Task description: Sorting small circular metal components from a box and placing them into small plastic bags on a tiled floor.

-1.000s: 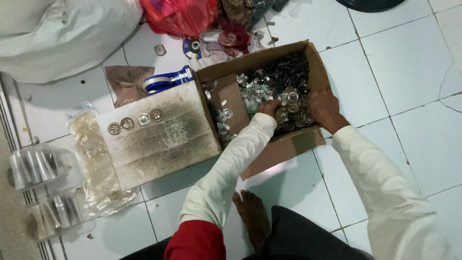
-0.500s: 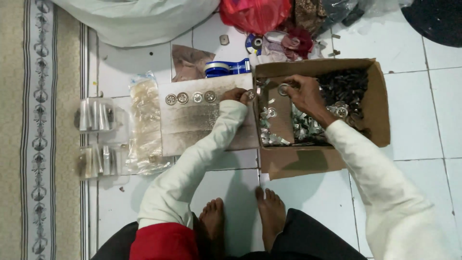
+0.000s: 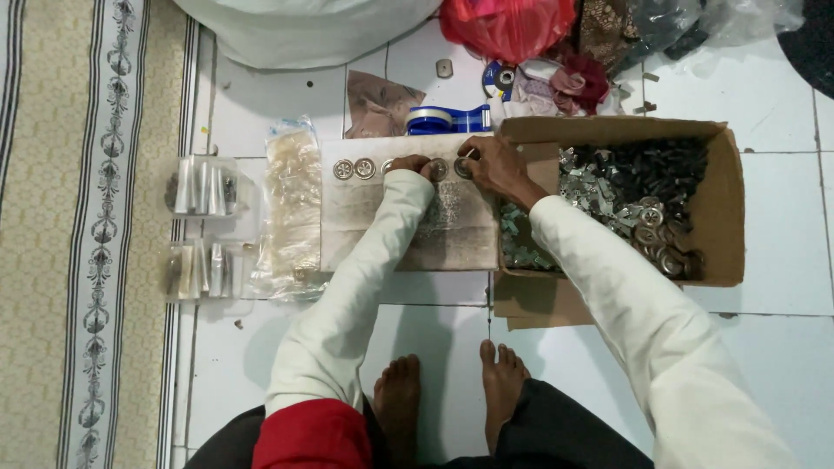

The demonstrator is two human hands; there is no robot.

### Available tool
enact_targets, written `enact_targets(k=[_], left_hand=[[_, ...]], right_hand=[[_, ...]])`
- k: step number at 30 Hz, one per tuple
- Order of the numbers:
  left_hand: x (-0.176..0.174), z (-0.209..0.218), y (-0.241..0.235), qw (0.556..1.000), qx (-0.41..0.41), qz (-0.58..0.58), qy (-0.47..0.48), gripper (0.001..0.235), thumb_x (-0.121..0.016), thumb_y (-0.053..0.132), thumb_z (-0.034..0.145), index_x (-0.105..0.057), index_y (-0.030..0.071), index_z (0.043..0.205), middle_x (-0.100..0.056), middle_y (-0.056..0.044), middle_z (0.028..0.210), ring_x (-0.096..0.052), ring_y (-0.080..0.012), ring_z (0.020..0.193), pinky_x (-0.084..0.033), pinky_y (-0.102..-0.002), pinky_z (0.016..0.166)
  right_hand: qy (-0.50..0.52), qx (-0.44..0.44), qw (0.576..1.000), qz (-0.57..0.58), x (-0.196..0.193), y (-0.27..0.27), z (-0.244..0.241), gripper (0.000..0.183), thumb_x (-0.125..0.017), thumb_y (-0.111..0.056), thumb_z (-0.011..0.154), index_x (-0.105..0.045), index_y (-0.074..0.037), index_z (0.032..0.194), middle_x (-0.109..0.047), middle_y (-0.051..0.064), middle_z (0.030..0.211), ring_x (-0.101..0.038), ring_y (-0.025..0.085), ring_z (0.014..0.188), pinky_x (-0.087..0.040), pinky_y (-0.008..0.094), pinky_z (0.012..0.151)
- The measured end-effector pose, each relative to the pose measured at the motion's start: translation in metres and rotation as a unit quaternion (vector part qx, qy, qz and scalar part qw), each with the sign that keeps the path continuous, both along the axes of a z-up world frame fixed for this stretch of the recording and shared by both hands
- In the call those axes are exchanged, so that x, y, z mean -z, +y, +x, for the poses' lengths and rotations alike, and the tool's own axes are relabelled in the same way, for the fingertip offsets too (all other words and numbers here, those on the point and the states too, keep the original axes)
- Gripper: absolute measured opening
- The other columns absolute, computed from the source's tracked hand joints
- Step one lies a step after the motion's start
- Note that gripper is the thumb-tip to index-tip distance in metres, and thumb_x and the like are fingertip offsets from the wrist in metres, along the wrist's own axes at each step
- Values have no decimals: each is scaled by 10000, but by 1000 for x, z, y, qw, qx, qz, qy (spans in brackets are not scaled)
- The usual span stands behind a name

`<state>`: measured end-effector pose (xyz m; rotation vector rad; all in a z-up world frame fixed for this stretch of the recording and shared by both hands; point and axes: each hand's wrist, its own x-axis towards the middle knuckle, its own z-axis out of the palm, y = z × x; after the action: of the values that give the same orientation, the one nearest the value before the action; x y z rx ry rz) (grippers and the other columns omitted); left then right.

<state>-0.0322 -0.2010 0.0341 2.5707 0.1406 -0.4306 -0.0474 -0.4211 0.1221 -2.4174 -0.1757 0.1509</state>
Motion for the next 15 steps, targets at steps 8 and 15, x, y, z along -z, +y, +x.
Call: enact_targets(k=[8, 15], left_hand=[[26, -18, 2, 964, 12, -21, -265, 237, -742, 333, 892, -722, 247, 1112, -659, -52, 978, -748, -308, 882, -625, -390, 727], [57, -14, 1, 942, 129, -44, -308, 107, -711, 262, 855, -671, 244, 953, -552, -57, 924, -716, -376, 744, -586, -428, 575]], right_hand=[[-139, -78, 987, 35, 12, -7, -8, 395, -723, -119, 940, -670, -211, 1321, -691, 128, 1164, -670, 374, 1103, -564, 505, 887], [-92, -146, 981, -87, -13, -9, -18, 433, -741, -247, 933, -638, -139, 1340, -547, 164, 1247, -666, 448, 1023, -586, 541, 853]])
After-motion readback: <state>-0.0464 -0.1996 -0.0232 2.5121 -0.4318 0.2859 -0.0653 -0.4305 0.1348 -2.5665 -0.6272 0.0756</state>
